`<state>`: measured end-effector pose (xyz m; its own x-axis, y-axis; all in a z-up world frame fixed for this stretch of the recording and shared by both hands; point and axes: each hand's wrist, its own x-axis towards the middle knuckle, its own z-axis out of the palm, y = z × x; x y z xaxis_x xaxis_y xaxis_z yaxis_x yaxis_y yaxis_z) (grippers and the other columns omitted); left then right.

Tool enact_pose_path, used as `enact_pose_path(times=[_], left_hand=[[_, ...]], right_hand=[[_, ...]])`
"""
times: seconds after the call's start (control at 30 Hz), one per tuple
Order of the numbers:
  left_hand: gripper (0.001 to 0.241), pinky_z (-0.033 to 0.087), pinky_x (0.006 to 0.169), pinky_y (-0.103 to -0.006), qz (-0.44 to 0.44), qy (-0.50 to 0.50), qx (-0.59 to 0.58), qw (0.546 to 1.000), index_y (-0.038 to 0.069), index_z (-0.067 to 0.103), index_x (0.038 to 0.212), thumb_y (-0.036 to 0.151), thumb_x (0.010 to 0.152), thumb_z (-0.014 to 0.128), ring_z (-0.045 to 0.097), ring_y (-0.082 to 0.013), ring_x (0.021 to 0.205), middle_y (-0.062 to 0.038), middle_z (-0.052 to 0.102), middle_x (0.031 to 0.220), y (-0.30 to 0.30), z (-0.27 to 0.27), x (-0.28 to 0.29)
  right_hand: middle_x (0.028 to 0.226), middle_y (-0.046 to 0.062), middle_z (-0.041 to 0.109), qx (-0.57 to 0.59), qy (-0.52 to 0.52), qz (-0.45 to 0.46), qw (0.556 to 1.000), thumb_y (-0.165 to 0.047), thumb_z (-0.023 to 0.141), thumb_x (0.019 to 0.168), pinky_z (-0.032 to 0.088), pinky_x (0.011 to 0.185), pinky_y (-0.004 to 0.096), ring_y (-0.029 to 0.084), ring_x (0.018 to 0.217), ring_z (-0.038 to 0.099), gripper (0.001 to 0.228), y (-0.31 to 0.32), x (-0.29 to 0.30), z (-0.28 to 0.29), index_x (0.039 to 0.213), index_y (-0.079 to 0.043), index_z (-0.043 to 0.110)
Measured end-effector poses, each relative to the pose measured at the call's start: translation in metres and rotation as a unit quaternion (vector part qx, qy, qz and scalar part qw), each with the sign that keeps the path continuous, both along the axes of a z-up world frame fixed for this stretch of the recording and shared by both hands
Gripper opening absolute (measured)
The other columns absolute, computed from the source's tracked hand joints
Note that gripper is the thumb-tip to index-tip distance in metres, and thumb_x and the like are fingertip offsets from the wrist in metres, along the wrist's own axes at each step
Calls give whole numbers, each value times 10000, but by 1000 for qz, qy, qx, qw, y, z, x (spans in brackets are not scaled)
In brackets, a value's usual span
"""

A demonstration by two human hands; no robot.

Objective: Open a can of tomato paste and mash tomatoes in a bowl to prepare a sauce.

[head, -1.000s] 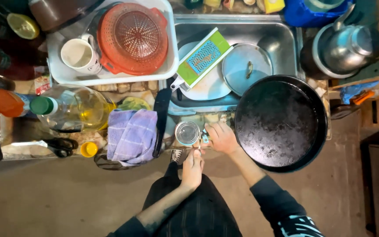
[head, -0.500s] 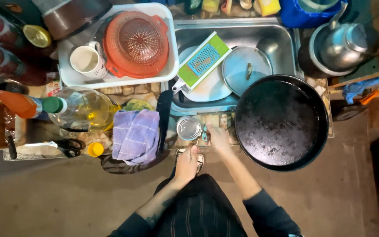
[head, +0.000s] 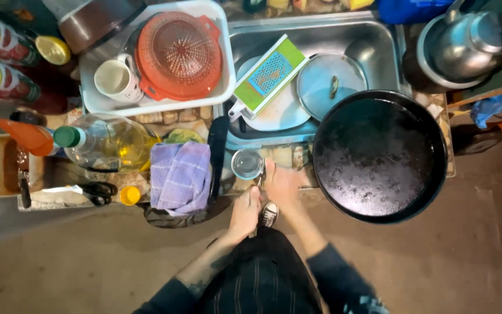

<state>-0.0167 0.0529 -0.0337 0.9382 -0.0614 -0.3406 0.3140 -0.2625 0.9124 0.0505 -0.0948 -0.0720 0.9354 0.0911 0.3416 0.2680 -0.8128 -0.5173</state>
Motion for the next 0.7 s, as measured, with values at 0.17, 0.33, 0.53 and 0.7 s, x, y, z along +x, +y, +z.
enact_pose_path(times=[0.17, 0.33, 0.53, 0.7], left_hand=[[505, 467, 595, -437, -2, 23, 49, 999, 47, 602, 854, 420, 1073, 342, 608, -289, 570, -137, 566, 596, -3, 7, 3], [497, 474, 668, -495, 31, -45, 71, 996, 32, 618, 878, 402, 1078, 354, 648, -399, 715, -195, 643, 732, -6, -11, 6], [508, 482, 654, -459, 20, -59, 69, 996, 33, 602, 847, 408, 1080, 350, 641, -353, 689, -164, 633, 713, 1, -15, 8], [564, 414, 520, -337, 2, 47, 23, 999, 52, 598, 781, 458, 1076, 339, 511, -141, 502, -47, 511, 548, 5, -22, 6]], right_hand=[[490, 70, 580, 308, 433, -94, 842, -565, 365, 1106, 419, 521, 382, 210, 446, 544, 773, -10, 21, -14, 620, -39, 655], [594, 142, 580, 390, 424, -121, 808, -559, 460, 1067, 413, 514, 441, 303, 517, 558, 705, -1, -2, 46, 745, 40, 647], [1150, 185, 642, -25, -82, 39, 996, -535, 696, 877, 526, 788, 419, 362, 968, 635, 723, -24, 3, 62, 1315, 32, 598], [1044, 95, 657, -153, -188, 208, 948, -502, 633, 907, 537, 717, 360, 253, 900, 663, 602, -53, 37, 17, 1256, -13, 661]])
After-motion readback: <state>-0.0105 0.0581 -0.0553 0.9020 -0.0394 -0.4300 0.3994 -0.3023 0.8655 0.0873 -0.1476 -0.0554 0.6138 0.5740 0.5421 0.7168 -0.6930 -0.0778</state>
